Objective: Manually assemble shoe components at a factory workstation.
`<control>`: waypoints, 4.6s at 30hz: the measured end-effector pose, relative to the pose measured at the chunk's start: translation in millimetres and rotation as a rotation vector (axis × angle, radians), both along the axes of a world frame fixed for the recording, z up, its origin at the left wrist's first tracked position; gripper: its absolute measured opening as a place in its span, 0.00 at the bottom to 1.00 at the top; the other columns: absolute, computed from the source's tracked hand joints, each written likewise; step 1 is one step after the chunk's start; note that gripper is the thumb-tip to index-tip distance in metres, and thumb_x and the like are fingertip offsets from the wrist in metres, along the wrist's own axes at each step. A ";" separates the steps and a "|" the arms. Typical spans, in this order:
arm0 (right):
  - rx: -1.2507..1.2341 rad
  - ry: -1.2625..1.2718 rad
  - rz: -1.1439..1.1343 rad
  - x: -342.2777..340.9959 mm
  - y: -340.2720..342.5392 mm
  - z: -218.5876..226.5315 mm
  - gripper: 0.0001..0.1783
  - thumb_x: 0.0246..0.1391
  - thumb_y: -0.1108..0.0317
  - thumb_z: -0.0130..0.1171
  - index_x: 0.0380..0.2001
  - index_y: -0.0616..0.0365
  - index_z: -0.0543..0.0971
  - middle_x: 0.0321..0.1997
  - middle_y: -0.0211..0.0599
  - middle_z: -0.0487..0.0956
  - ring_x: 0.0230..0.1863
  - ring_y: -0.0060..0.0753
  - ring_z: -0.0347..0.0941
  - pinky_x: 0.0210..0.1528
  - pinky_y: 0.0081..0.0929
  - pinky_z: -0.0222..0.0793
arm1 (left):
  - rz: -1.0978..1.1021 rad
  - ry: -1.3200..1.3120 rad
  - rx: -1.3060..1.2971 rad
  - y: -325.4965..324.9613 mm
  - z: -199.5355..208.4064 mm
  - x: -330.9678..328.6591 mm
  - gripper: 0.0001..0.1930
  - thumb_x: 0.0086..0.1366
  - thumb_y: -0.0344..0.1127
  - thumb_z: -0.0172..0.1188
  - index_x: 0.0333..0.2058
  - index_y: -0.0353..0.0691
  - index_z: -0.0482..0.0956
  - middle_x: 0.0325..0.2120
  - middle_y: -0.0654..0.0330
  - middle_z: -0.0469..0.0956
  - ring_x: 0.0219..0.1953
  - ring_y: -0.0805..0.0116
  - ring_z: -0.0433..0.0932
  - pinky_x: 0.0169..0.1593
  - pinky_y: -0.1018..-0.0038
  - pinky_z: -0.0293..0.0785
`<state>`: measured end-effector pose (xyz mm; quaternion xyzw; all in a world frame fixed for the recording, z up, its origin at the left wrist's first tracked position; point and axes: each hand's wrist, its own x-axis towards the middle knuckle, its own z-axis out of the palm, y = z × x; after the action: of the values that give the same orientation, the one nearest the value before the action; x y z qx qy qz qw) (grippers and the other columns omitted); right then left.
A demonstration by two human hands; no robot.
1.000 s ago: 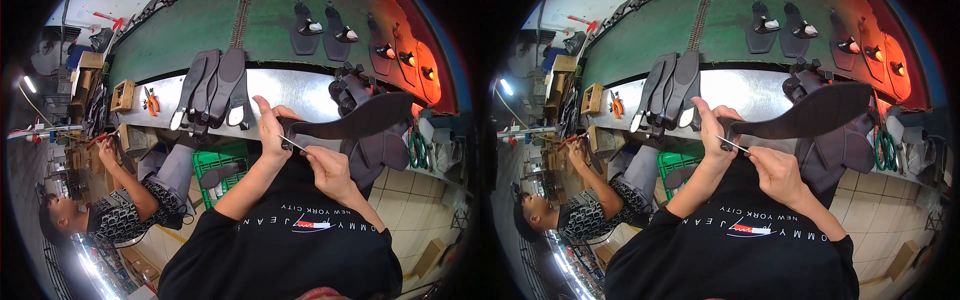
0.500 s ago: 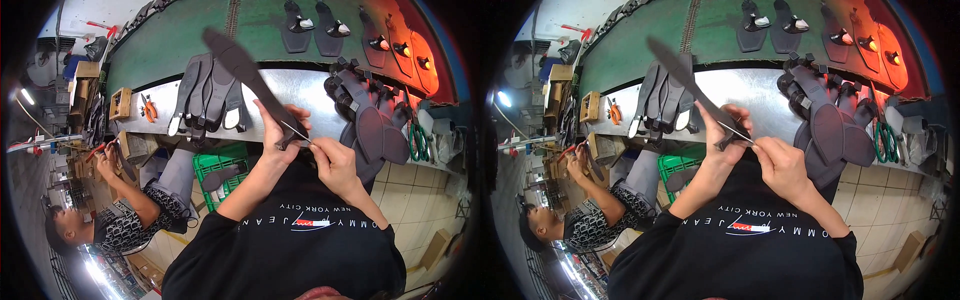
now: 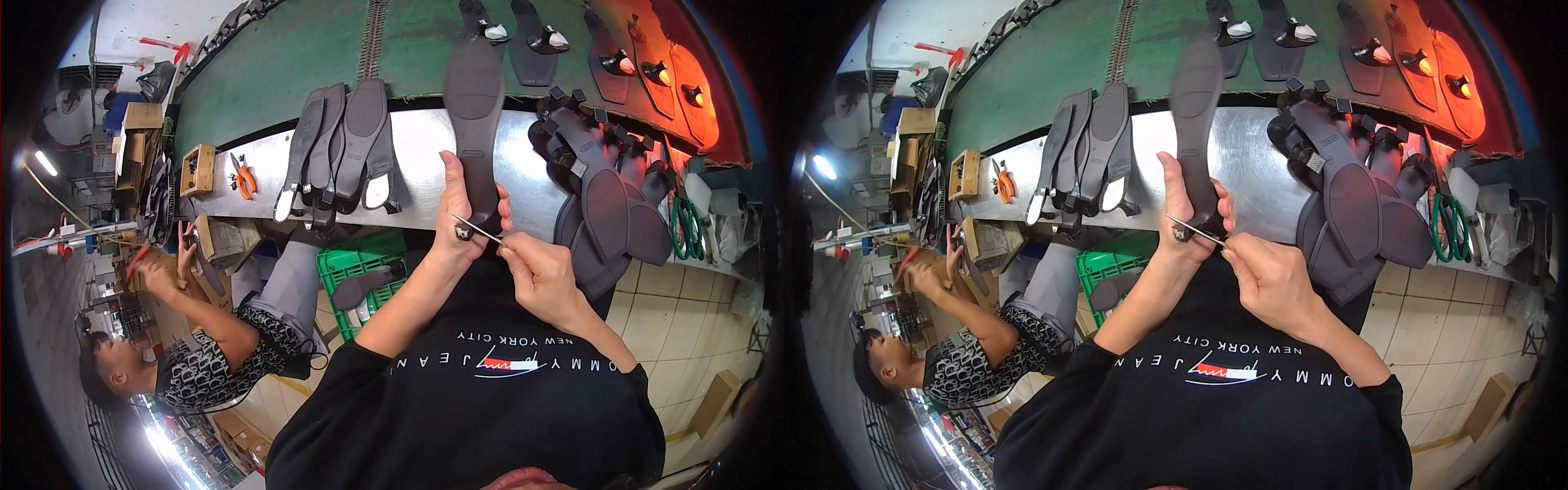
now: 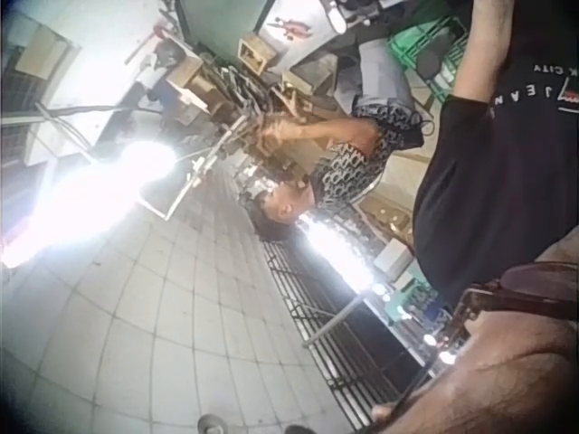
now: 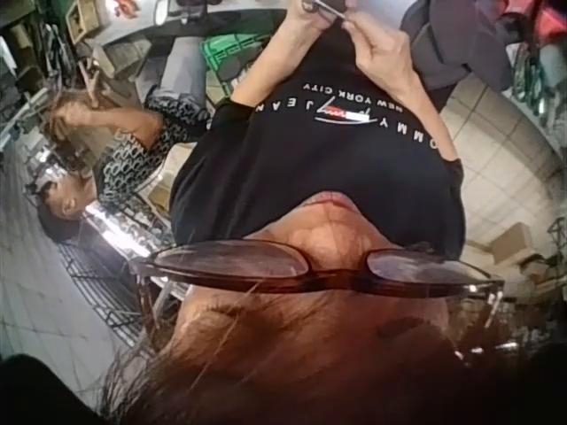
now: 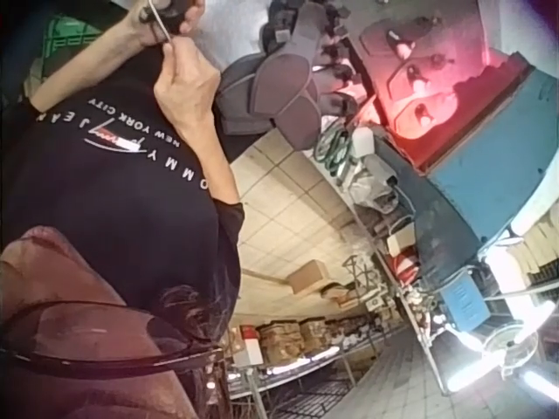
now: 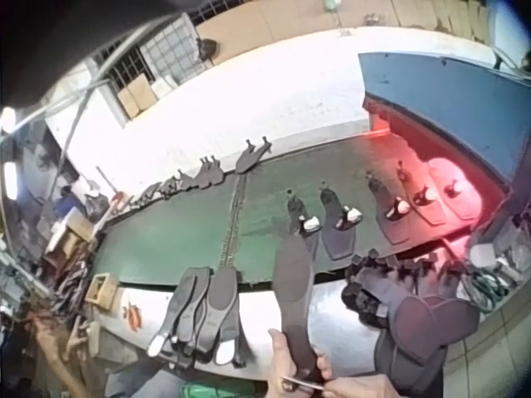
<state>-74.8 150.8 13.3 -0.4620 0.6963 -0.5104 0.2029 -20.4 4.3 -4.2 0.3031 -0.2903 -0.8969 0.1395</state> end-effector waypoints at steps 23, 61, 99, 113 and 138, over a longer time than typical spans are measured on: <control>-0.240 0.065 0.097 -18.1 -28.1 3.6 0.18 0.41 0.76 0.66 0.40 0.58 0.81 0.25 0.34 0.74 0.19 0.24 0.68 0.22 0.20 0.62 | -0.124 -0.102 -0.282 5.1 -5.5 13.0 0.20 0.68 0.47 0.48 0.25 0.37 0.74 0.22 0.63 0.75 0.24 0.78 0.71 0.26 0.80 0.65; -0.137 -1.376 0.000 -24.7 9.7 0.7 0.21 0.64 0.65 0.46 0.59 0.58 0.66 0.16 0.22 0.60 0.13 0.12 0.52 0.16 0.12 0.50 | -0.180 0.125 -0.480 4.5 13.2 13.9 0.39 0.48 0.21 0.69 0.59 0.35 0.63 0.43 0.59 0.75 0.43 0.71 0.76 0.46 0.73 0.75; 0.169 0.494 -0.295 -53.6 -71.1 -45.4 0.22 0.45 0.74 0.58 0.47 0.52 0.76 0.34 0.36 0.70 0.40 0.40 0.67 0.36 0.36 0.70 | 0.149 -0.393 -1.359 -166.6 78.3 38.3 0.25 0.60 0.31 0.60 0.55 0.29 0.68 0.52 0.46 0.71 0.55 0.63 0.70 0.55 0.73 0.66; 0.159 0.388 -0.302 -46.0 -60.0 -21.1 0.25 0.45 0.63 0.63 0.50 0.52 0.74 0.48 0.47 0.66 0.46 0.49 0.63 0.46 0.42 0.67 | 0.034 -0.867 -1.865 -164.3 -76.4 -200.1 0.22 0.61 0.48 0.53 0.53 0.49 0.68 0.57 0.43 0.62 0.59 0.36 0.58 0.61 0.50 0.54; -0.727 -0.822 0.053 -44.9 58.7 66.2 0.18 0.43 0.69 0.63 0.35 0.58 0.66 0.33 0.32 0.66 0.31 0.21 0.61 0.35 0.17 0.60 | -0.194 0.286 -0.333 39.8 53.6 51.7 0.14 0.59 0.24 0.58 0.45 0.35 0.75 0.48 0.55 0.75 0.42 0.71 0.78 0.43 0.74 0.79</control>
<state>-119.8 209.5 79.6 -0.2822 0.3266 -0.8514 0.2981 31.3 44.1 49.4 0.1166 -0.4393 -0.8796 0.1402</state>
